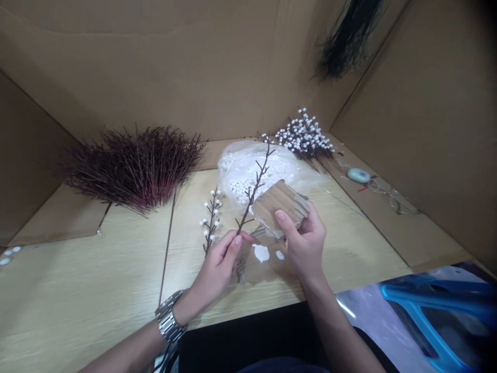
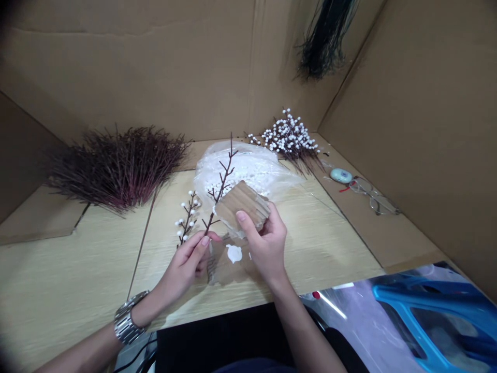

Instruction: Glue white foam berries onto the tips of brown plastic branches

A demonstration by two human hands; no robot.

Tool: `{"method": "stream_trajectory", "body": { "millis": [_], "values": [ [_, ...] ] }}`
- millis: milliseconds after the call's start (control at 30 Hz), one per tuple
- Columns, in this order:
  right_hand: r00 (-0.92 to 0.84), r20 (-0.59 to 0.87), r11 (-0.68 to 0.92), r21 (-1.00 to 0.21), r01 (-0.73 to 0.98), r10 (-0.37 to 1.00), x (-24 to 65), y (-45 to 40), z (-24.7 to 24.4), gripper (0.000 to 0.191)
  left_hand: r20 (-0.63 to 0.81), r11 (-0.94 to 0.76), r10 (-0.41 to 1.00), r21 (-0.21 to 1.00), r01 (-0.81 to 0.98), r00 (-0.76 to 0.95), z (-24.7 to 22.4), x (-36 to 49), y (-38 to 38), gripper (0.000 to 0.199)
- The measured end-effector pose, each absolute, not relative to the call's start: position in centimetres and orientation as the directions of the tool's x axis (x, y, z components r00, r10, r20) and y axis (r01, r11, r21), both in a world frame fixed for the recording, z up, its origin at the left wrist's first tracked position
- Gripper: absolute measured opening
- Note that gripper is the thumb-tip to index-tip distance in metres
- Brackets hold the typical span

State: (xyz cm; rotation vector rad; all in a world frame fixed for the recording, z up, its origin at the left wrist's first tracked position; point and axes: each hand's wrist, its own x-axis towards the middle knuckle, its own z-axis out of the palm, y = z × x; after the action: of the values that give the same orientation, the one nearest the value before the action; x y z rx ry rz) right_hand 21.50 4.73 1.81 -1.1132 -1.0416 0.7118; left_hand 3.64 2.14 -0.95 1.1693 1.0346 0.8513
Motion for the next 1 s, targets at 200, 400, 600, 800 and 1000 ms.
{"method": "stream_trajectory", "body": {
  "millis": [200, 400, 600, 800, 1000],
  "values": [
    [0.382, 0.32, 0.325, -0.944, 0.055, 0.867, 21.51, 4.77, 1.84, 0.022, -0.198, 0.212, 0.926, 0.977, -0.007, 0.322, -0.73, 3.66, 2.12, 0.037],
    [0.379, 0.322, 0.327, -0.944, 0.054, 0.868, 21.5, 4.82, 1.8, 0.022, -0.198, 0.211, 0.926, 0.977, -0.008, 0.322, -0.86, 3.69, 2.09, 0.037],
    [0.376, 0.309, 0.315, -0.948, 0.047, 0.873, 21.5, 4.77, 1.84, 0.023, -0.2, 0.208, 0.928, 0.978, 0.01, 0.315, -0.89, 3.64, 2.13, 0.037],
    [0.361, 0.318, 0.322, -0.945, 0.051, 0.876, 21.35, 4.71, 2.02, 0.024, -0.198, 0.206, 0.931, 0.979, 0.007, 0.307, -0.67, 3.73, 2.2, 0.039],
    [0.387, 0.331, 0.331, -0.941, 0.068, 0.861, 21.45, 4.77, 1.95, 0.021, -0.193, 0.201, 0.932, 0.98, 0.005, 0.306, -0.65, 3.72, 2.17, 0.039]
  ]
}}
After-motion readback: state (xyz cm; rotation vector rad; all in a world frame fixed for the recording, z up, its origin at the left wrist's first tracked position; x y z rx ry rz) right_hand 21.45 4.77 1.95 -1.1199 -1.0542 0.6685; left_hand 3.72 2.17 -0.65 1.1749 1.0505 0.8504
